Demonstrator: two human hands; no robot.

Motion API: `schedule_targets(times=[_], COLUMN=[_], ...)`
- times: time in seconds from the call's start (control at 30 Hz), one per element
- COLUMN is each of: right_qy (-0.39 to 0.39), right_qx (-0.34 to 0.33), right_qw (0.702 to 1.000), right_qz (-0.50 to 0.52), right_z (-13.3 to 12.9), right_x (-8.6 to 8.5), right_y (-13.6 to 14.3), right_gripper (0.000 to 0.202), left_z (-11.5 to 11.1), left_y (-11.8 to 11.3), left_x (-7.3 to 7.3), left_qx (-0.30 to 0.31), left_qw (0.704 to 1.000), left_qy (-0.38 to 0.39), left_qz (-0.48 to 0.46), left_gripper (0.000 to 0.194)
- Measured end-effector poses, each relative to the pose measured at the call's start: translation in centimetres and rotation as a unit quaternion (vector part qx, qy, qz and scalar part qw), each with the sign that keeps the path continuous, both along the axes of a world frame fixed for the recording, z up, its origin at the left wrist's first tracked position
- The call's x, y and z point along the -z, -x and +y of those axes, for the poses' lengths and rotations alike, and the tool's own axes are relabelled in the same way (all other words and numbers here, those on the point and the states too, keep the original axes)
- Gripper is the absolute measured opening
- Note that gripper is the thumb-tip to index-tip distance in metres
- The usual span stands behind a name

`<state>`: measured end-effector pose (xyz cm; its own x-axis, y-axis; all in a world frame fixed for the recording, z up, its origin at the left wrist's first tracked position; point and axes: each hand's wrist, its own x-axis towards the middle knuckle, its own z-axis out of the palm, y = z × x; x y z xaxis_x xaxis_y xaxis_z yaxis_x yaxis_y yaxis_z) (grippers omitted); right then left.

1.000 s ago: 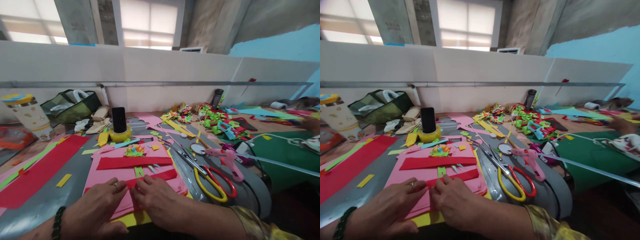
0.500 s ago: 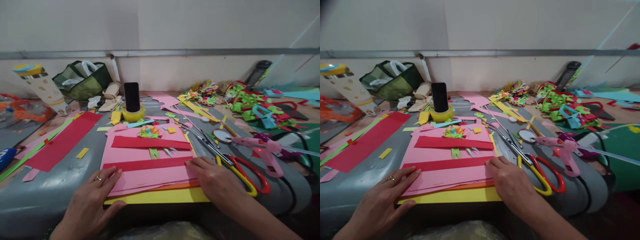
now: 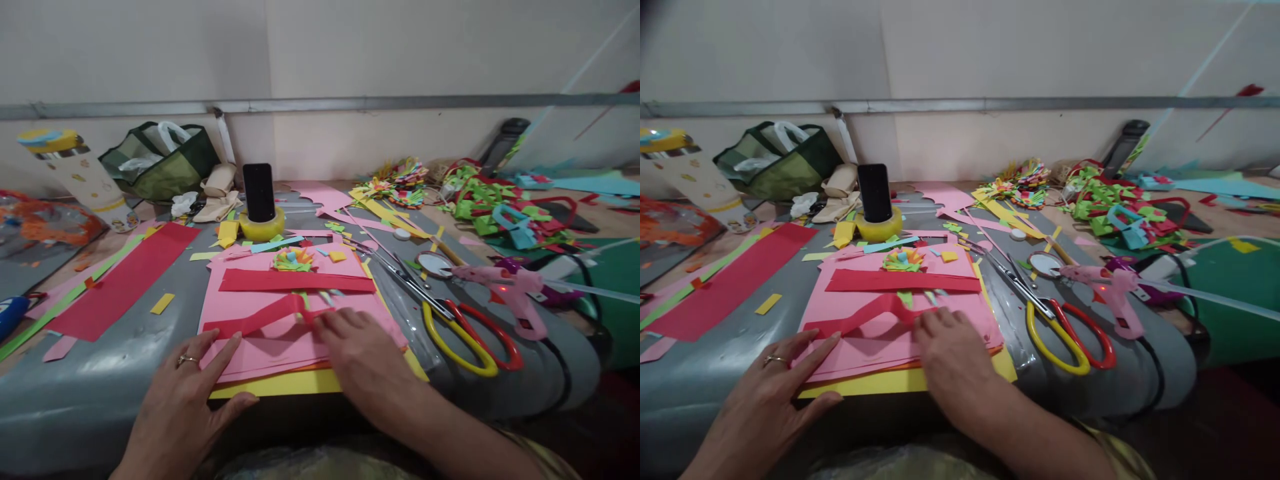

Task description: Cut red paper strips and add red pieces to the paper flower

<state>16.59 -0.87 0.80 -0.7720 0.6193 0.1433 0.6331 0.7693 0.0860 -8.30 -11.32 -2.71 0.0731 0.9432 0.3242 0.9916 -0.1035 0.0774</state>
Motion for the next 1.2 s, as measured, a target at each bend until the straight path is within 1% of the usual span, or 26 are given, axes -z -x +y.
schedule_targets(times=[0.07, 0.13, 0.27, 0.37, 0.47, 0.53, 0.6, 0.63, 0.7, 0.77, 0.83, 0.9, 0.93, 0.97, 1.0, 1.03, 1.07, 1.13, 1.2], right_qy=[0.010, 0.003, -0.037, -0.053, -0.072, -0.105, -0.150, -0.169, -0.191, -0.188, -0.174, -0.155, -0.142, -0.111, -0.073, -0.031, 0.007, 0.033, 0.020], right_qx=[-0.018, 0.004, 0.069, 0.101, 0.125, 0.139, 0.167, 0.190, 0.235, 0.265, 0.276, 0.250, 0.215, 0.143, 0.084, 0.033, 0.009, -0.001, 0.002], right_qw=[1.000, 1.000, 0.997, 0.993, 0.989, 0.982, 0.966, 0.956, 0.942, 0.939, 0.939, 0.946, 0.953, 0.968, 0.977, 0.984, 0.988, 0.989, 0.989], right_qz=[-0.012, -0.013, 0.005, 0.013, 0.032, 0.077, 0.131, 0.146, 0.144, 0.115, 0.106, 0.135, 0.161, 0.175, 0.183, 0.171, 0.155, 0.147, 0.150], right_z=[-0.1, 0.3, 1.8, 2.2, 1.9, 1.7, 1.7, 1.9, 2.4, 3.0, 3.0, 2.3, 1.8, 1.2, 0.6, 0.1, -0.3, -0.6, -0.5], right_x=[0.2, 0.3, 0.4, 0.3, 0.1, 0.0, -0.2, -0.3, -0.3, -0.3, -0.3, -0.5, -0.5, -0.6, -0.5, -0.4, -0.2, 0.2, 0.7], right_y=[1.1, 0.5, -3.9, -6.8, -8.4, -9.3, -10.4, -11.0, -12.3, -13.2, -13.0, -11.6, -10.4, -9.1, -7.8, -6.6, -5.7, -4.5, -4.4], right_gripper=[0.024, 0.023, 0.021, 0.022, 0.025, 0.027, 0.028, 0.028, 0.029, 0.033, 0.034, 0.032, 0.031, 0.031, 0.031, 0.032, 0.032, 0.032, 0.031], left_z=[-0.1, -0.2, -0.4, -0.3, -0.2, -0.2, -0.1, 0.1, 0.8, 2.1, 3.7, 5.1, 5.6, 6.0, 6.2, 6.2, 6.1, 5.5, 4.6], left_y=[-0.1, -0.1, 0.3, 1.0, 2.0, 2.4, 2.2, 1.7, -0.2, -3.0, -6.0, -8.5, -9.4, -10.1, -10.5, -10.6, -10.5, -9.8, -8.5], left_x=[-0.1, 0.0, 0.4, 0.4, 0.1, -0.3, -1.0, -1.4, -2.4, -3.5, -4.1, -4.0, -3.7, -3.2, -2.6, -2.0, -1.5, -0.6, -0.1], left_qx=[-0.004, -0.009, -0.011, -0.008, -0.010, -0.009, -0.012, -0.007, 0.022, 0.072, 0.108, 0.162, 0.187, 0.203, 0.213, 0.216, 0.214, 0.197, 0.148], left_qw=[1.000, 1.000, 1.000, 1.000, 1.000, 1.000, 0.999, 0.999, 0.998, 0.996, 0.994, 0.985, 0.979, 0.973, 0.969, 0.968, 0.968, 0.973, 0.983], left_qy=[0.001, -0.002, -0.009, -0.002, 0.001, -0.004, -0.025, -0.038, -0.062, -0.046, 0.001, 0.059, 0.086, 0.108, 0.123, 0.130, 0.130, 0.119, 0.109], left_qz=[0.012, 0.019, 0.017, 0.010, 0.012, 0.022, 0.025, 0.022, 0.008, -0.007, -0.013, -0.005, -0.001, 0.002, 0.003, 0.001, -0.002, -0.007, -0.003], left_gripper=[0.068, 0.066, 0.061, 0.057, 0.057, 0.058, 0.057, 0.057, 0.055, 0.051, 0.053, 0.066, 0.071, 0.075, 0.078, 0.079, 0.080, 0.082, 0.084])
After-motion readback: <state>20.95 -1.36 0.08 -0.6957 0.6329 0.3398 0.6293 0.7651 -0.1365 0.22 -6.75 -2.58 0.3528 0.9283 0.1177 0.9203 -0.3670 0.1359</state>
